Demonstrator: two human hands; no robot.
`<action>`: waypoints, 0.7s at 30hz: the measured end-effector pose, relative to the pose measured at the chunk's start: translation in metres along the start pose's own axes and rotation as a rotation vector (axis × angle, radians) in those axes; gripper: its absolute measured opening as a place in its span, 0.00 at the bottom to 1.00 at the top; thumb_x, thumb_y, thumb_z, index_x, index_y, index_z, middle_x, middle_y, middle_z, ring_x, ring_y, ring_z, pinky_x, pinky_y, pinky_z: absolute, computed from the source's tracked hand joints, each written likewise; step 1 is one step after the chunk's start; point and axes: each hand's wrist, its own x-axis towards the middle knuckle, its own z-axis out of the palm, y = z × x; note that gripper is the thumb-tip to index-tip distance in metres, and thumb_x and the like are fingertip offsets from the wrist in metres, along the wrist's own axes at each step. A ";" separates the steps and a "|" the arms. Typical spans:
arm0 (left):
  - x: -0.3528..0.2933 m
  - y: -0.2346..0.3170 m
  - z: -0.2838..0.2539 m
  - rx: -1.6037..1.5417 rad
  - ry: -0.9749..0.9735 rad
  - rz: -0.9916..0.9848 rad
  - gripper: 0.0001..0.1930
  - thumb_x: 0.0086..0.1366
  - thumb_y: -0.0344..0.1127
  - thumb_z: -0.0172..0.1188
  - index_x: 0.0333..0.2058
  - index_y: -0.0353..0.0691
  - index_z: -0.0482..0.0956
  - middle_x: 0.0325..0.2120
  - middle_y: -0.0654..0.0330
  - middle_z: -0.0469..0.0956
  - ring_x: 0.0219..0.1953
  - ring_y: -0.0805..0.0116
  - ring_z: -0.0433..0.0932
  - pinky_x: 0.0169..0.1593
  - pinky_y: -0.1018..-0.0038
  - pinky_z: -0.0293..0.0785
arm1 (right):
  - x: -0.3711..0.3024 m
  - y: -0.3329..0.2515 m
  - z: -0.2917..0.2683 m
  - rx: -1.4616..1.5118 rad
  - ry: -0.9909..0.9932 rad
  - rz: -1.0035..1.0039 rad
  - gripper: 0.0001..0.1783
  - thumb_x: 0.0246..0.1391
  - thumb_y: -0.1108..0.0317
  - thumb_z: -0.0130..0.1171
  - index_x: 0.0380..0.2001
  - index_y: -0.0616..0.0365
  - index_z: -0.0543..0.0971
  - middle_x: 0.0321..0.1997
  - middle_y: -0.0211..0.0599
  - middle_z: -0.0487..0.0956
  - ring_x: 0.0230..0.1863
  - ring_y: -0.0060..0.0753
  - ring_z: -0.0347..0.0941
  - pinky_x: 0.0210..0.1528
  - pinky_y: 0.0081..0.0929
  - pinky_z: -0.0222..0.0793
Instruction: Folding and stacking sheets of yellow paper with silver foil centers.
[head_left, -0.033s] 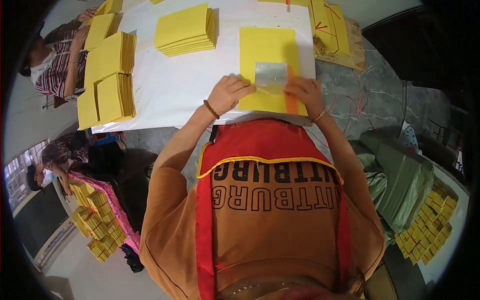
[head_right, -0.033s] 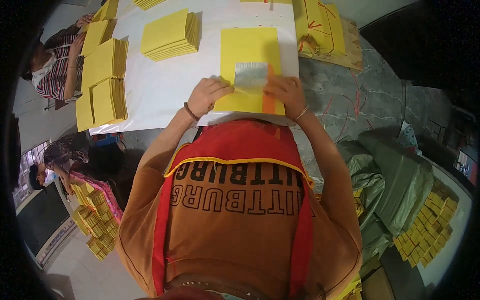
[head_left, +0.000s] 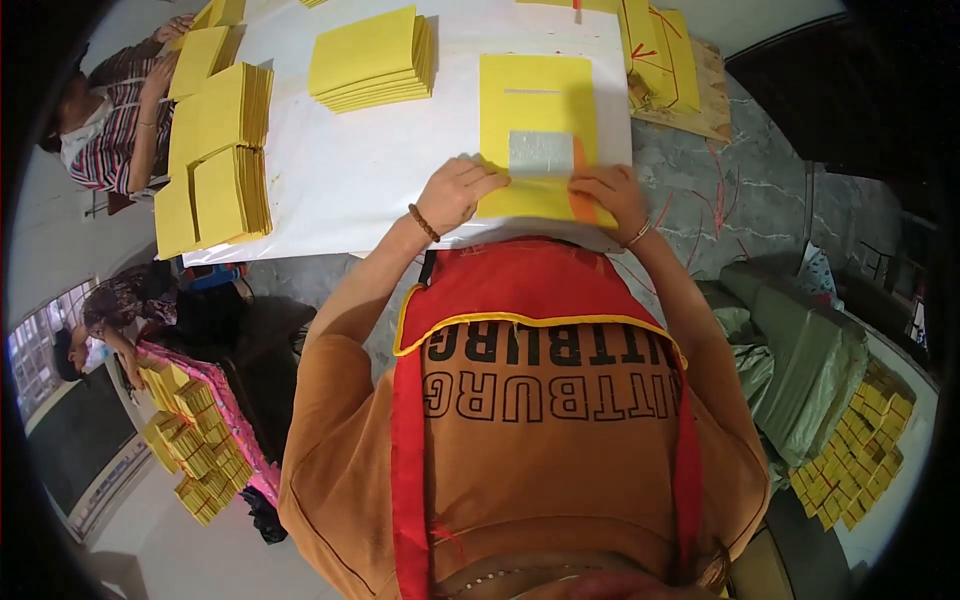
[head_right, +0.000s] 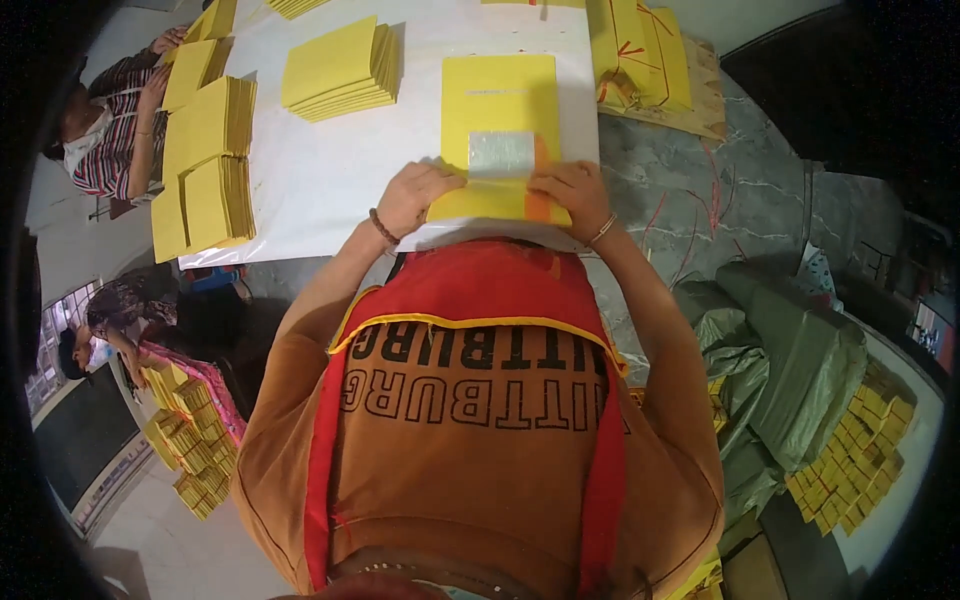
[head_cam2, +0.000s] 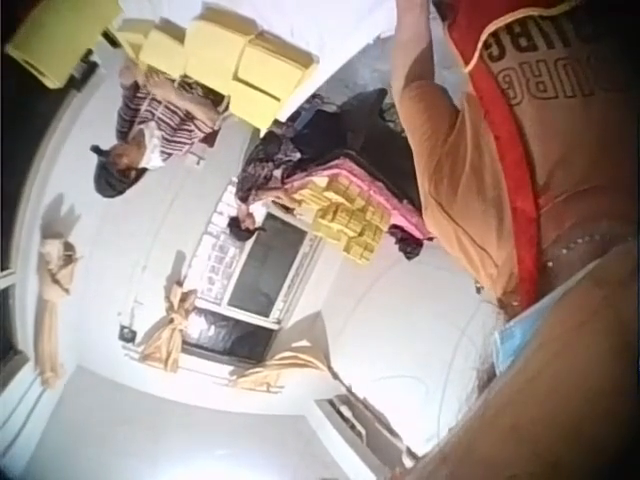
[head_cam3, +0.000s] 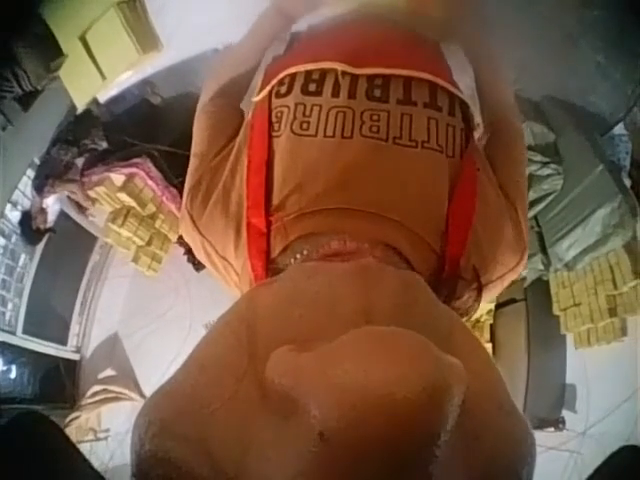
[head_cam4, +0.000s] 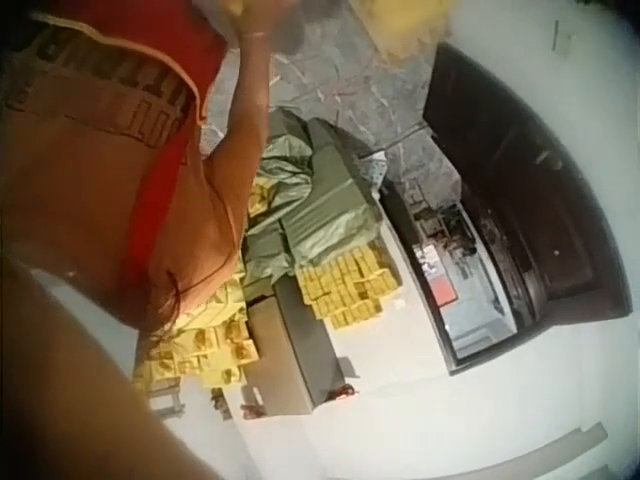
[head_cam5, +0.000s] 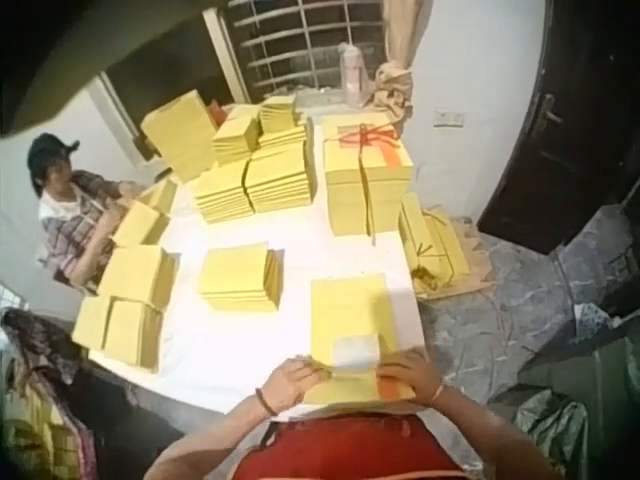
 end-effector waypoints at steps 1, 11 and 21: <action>-0.003 0.002 0.005 -0.141 0.036 -0.107 0.15 0.52 0.30 0.53 0.41 0.45 0.75 0.34 0.59 0.75 0.37 0.61 0.72 0.39 0.70 0.67 | -0.005 0.001 0.007 0.155 -0.016 0.068 0.13 0.44 0.65 0.58 0.36 0.48 0.77 0.41 0.30 0.76 0.42 0.36 0.71 0.47 0.35 0.59; 0.031 0.001 0.021 -0.364 0.055 -0.883 0.13 0.61 0.40 0.51 0.26 0.35 0.67 0.14 0.47 0.71 0.20 0.46 0.73 0.24 0.57 0.66 | 0.018 -0.002 0.024 0.660 0.105 0.885 0.29 0.46 0.60 0.60 0.52 0.56 0.66 0.33 0.40 0.79 0.35 0.34 0.76 0.37 0.26 0.69; 0.042 -0.003 0.015 -0.248 -0.010 -0.931 0.12 0.60 0.40 0.52 0.28 0.36 0.66 0.16 0.48 0.73 0.21 0.47 0.73 0.23 0.57 0.67 | 0.022 0.002 0.028 0.643 0.145 0.919 0.19 0.45 0.63 0.60 0.42 0.56 0.76 0.23 0.32 0.75 0.22 0.25 0.68 0.28 0.23 0.65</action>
